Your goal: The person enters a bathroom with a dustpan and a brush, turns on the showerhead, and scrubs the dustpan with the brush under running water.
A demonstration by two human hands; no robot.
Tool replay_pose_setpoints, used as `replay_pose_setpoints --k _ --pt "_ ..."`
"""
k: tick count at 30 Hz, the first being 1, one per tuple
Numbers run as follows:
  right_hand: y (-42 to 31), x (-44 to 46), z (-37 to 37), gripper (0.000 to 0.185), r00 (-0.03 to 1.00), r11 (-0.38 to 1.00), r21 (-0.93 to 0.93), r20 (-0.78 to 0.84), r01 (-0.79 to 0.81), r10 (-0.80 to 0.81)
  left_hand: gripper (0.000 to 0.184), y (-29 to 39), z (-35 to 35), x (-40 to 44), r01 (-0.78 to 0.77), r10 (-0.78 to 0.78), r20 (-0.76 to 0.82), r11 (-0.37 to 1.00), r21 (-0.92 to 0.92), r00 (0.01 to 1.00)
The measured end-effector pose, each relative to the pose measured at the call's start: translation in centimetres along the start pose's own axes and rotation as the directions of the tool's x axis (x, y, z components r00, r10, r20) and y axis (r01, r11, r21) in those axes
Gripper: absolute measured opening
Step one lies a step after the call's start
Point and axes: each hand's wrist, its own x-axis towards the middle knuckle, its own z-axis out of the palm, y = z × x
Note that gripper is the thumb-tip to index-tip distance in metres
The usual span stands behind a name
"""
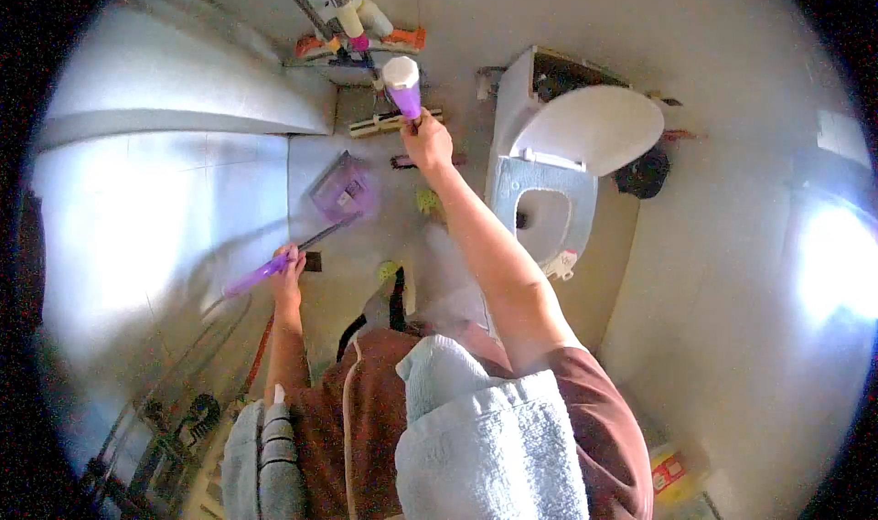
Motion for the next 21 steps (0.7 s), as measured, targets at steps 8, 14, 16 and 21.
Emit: replay_pose_setpoints --k 8,14,16,21 --pt "2.9 12.8 0.1 0.038 0.991 0.997 -0.043 0.124 0.063 -0.057 0.027 -2.0 4.3 8.2 0.096 -0.100 -0.073 0.994 -0.052 0.992" --pt "-0.4 12.6 -0.2 0.034 0.994 0.967 -0.230 0.037 0.109 -0.104 0.027 1.5 8.7 6.8 0.151 -0.156 0.011 0.973 0.174 0.988" --pt "0.8 12.3 0.8 0.033 0.986 0.970 -0.194 -0.040 0.149 -0.159 0.022 -1.4 8.9 6.1 0.098 -0.112 0.074 0.981 0.166 0.991" --pt "0.1 9.5 -1.5 0.031 0.989 0.983 -0.117 -0.026 0.142 -0.146 0.025 -0.4 12.1 3.2 0.121 -0.123 0.008 0.986 0.117 0.992"
